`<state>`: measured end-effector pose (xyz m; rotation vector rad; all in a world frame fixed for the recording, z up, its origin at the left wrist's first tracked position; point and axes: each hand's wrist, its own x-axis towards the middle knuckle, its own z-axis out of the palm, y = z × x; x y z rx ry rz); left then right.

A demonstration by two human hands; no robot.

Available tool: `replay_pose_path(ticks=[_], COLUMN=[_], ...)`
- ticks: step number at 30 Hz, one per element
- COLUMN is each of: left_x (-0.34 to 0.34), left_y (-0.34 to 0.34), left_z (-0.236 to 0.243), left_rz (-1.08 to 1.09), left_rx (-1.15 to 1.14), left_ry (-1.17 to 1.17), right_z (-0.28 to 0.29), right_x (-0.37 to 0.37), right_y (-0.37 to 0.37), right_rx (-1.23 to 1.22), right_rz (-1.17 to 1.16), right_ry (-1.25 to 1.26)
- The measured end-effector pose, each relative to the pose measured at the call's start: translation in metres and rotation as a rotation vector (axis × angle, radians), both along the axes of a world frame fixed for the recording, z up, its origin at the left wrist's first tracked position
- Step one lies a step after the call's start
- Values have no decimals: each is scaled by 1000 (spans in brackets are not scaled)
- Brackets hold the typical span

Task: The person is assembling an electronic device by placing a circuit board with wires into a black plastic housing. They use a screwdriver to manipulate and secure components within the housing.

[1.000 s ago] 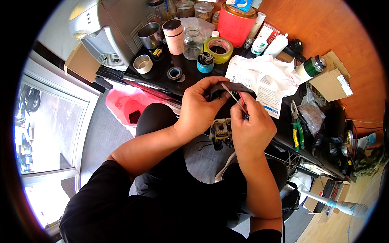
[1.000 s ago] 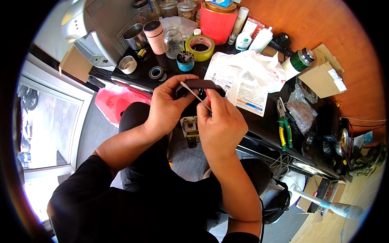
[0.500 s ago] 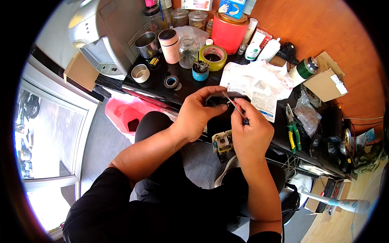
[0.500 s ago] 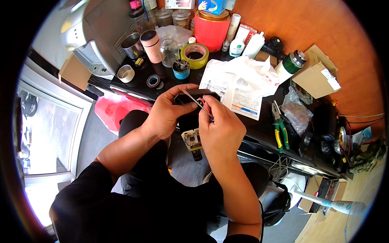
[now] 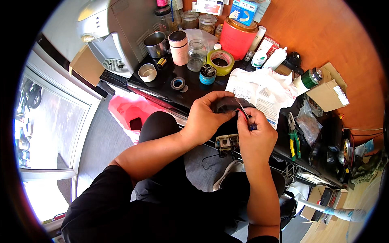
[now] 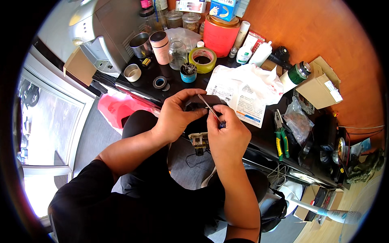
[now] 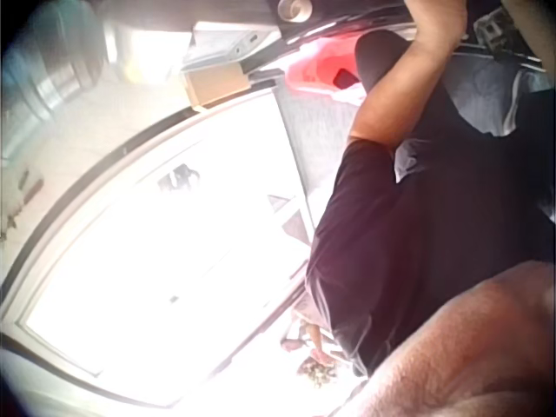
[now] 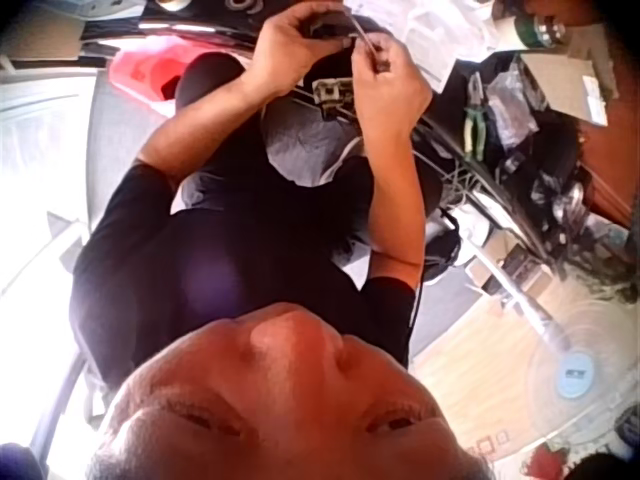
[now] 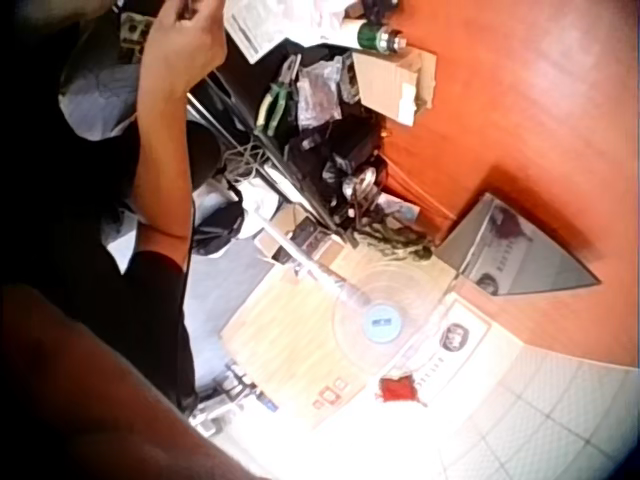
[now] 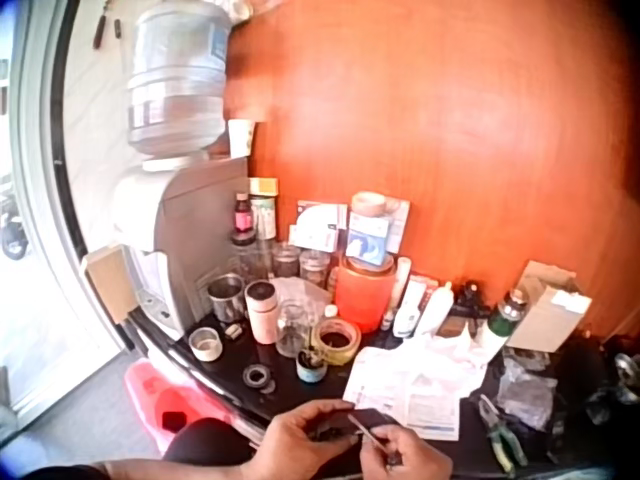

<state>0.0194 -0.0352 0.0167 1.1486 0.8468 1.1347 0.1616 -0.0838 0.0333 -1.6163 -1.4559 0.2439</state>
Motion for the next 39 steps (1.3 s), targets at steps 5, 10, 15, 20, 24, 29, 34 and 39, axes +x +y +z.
replay_pose_path(ticks=[5, 10, 15, 20, 24, 29, 34, 39], left_x=[0, -1, -2, -3, -1, 5, 5, 4], left_y=[-5, -6, -6, -4, -1, -2, -2, 0], left_z=[5, 2, 5, 3, -1, -3, -1, -2], left_rz=[49, 168, 138, 123, 172, 166, 143, 138], left_rx=[81, 273, 183, 107, 137, 153, 152, 137], left_ry=[104, 267, 246, 207, 211, 146, 241, 260], right_z=[3, 2, 5, 5, 7, 10, 15, 6], right_x=[-8, -18, -15, -7, -8, -4, -9, -9], right_y=[-2, -3, -7, -6, -10, -11, -12, -6], right_rx=[-17, 23, -67, -141, -40, -117, -124, -100], right_rz=[-45, -17, 46, 94, 134, 72, -6, -33], right_ry=[136, 355, 572, 665, 474, 563, 516, 528])
